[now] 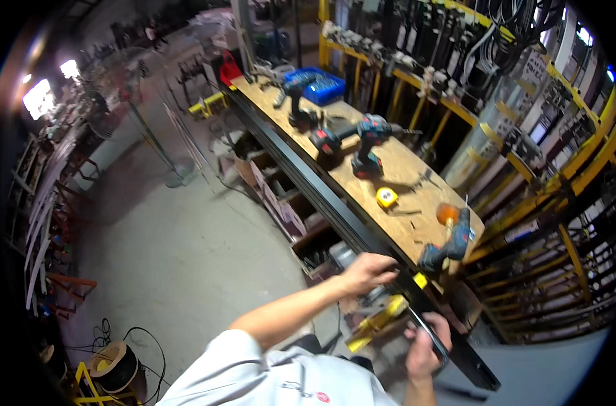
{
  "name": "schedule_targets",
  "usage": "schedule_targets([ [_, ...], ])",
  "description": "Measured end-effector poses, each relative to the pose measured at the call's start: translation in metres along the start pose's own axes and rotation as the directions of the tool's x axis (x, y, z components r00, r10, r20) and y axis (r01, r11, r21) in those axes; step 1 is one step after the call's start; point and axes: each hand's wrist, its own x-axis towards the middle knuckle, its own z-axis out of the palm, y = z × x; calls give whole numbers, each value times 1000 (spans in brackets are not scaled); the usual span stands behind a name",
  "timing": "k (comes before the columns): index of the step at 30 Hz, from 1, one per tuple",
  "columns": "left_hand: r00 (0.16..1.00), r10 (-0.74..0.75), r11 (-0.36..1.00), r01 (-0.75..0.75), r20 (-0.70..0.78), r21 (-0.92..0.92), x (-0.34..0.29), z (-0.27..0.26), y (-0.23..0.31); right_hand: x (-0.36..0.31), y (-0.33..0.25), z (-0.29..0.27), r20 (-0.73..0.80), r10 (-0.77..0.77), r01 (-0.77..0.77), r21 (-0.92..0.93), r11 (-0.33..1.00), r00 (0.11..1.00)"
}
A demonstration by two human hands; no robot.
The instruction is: The person measures a metal profile using a tape measure and marks it with a marker, then drills holes into the profile and secures metal components using a power drill and screws.
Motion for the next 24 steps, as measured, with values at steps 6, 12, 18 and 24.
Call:
schedule_targets([
  [6, 974, -58, 976, 101, -217, 192, -72, -138, 58, 42, 1, 139, 373, -49, -8, 149, 989, 927],
  [12, 972, 63, 922, 30, -226, 387, -107, -191, 46, 61, 14, 207, 441, -39, -39, 165, 985, 897],
  [18, 992, -7, 884, 66, -128, 463, -103, -229, 26, 92, 47, 246, 538, -43, -33, 131, 991, 842],
  [24, 976, -164, 847, 66, 142, 528, -49, -253, -27, 139, 84, 267, 482, -10, -16, 49, 999, 876],
])
